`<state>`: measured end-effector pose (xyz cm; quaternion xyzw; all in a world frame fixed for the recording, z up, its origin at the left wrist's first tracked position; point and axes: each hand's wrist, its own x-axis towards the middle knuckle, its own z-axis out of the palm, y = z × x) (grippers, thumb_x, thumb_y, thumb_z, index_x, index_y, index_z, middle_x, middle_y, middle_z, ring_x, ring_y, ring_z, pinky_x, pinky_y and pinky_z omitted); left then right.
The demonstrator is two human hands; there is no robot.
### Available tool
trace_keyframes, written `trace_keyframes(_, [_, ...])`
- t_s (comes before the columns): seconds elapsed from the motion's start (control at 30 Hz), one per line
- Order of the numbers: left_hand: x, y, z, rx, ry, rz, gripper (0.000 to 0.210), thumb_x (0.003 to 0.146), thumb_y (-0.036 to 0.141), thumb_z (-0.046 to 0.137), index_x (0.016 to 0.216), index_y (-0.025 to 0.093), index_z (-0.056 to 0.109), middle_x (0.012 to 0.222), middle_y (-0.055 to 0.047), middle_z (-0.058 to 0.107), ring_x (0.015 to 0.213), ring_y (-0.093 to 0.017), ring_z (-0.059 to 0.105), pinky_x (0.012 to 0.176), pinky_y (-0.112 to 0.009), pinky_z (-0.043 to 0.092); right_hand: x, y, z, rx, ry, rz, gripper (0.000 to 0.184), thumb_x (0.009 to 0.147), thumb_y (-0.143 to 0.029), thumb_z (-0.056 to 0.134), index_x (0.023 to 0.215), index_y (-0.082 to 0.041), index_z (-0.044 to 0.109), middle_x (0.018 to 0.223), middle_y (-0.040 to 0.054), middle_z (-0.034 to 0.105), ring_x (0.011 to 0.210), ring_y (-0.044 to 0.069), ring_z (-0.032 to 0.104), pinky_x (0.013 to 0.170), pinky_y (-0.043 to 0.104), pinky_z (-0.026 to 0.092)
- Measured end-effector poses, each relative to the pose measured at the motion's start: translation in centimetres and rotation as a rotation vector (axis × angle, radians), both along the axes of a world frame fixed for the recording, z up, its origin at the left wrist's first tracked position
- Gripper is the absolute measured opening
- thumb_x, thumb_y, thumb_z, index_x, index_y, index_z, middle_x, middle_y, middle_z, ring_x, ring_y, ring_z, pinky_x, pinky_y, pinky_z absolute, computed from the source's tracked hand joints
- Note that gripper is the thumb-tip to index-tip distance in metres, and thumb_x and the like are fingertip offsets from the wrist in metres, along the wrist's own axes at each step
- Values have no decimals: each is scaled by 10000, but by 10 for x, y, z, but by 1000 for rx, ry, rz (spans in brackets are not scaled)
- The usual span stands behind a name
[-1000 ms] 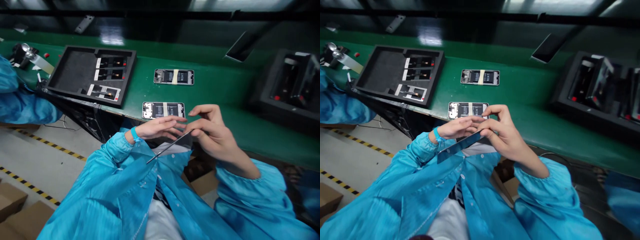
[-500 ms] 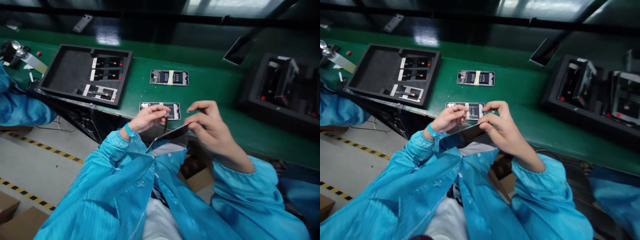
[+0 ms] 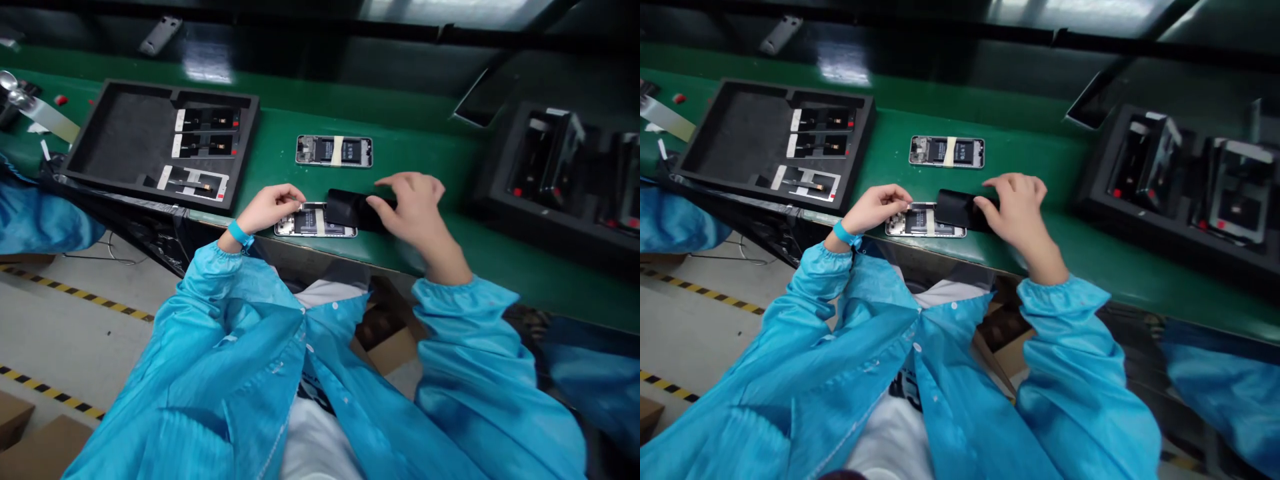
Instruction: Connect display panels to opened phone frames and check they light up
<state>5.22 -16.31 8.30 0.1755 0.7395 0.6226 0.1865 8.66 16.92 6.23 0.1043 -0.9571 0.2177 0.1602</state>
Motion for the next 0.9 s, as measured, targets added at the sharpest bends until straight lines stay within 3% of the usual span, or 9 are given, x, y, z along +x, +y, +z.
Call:
trace_keyframes(0.07, [2,1,1,40,-46,-28,136,907,163,716,1040,146,738,721,33,640,550,-84,507,571,-238,398,5,-36,5,-28,85,164,481,1043,-622,591,1245,-222,766,1309,173,760,1283,364,652,1157,593,423])
trace_keyframes(0.13, [2,1,0,74,-73,-50,196,914,208,737,1099,146,717,759,20,664,552,-87,522,543,-231,401,5,-72,6,-71,74,372,390,1054,-554,620,1246,-254,778,1290,124,795,1268,325,697,1139,536,486])
trace_keyframes(0.23, [1,-5,-7,101,-44,-63,266,926,290,756,1141,143,699,799,0,687,607,-103,565,551,-224,430,-3,-105,0,-134,44,484,371,1097,-508,570,1233,-256,807,1190,97,832,1152,279,758,1066,472,554])
trace_keyframes(0.33, [2,-15,-16,42,105,-16,258,946,325,740,1133,150,712,852,-20,719,706,-126,632,655,-238,499,-8,-107,-8,-179,29,458,435,1103,-543,564,1283,-238,817,1156,105,839,1044,257,779,981,424,604])
trace_keyframes(0.43, [10,-28,-24,-110,377,81,212,996,332,683,1123,169,730,988,-59,765,908,-188,707,857,-317,565,-7,-98,-10,-209,30,446,469,1082,-589,597,1294,-236,822,1167,110,835,1010,249,781,925,394,627])
trace_keyframes(0.57, [25,-40,-33,-327,739,104,271,1076,340,581,1241,180,724,1228,-123,765,1212,-271,690,1094,-440,530,-5,-93,-11,-157,45,534,450,1096,-569,575,1199,-235,858,1040,108,810,909,212,750,830,348,618])
trace_keyframes(0.7, [33,-43,-42,-442,891,36,362,1101,372,551,1363,176,705,1339,-156,738,1289,-298,674,1112,-468,524,-2,-96,-13,-19,63,518,421,1117,-517,545,1219,-242,847,1066,126,759,930,215,694,810,355,589])
trace_keyframes(0.9, [34,-41,-44,-541,919,-14,354,1117,356,532,1381,251,742,1372,-135,741,1305,-297,676,1103,-489,527,10,-101,-10,146,118,458,372,1139,-369,504,1351,-251,786,1096,126,737,960,222,639,849,365,540])
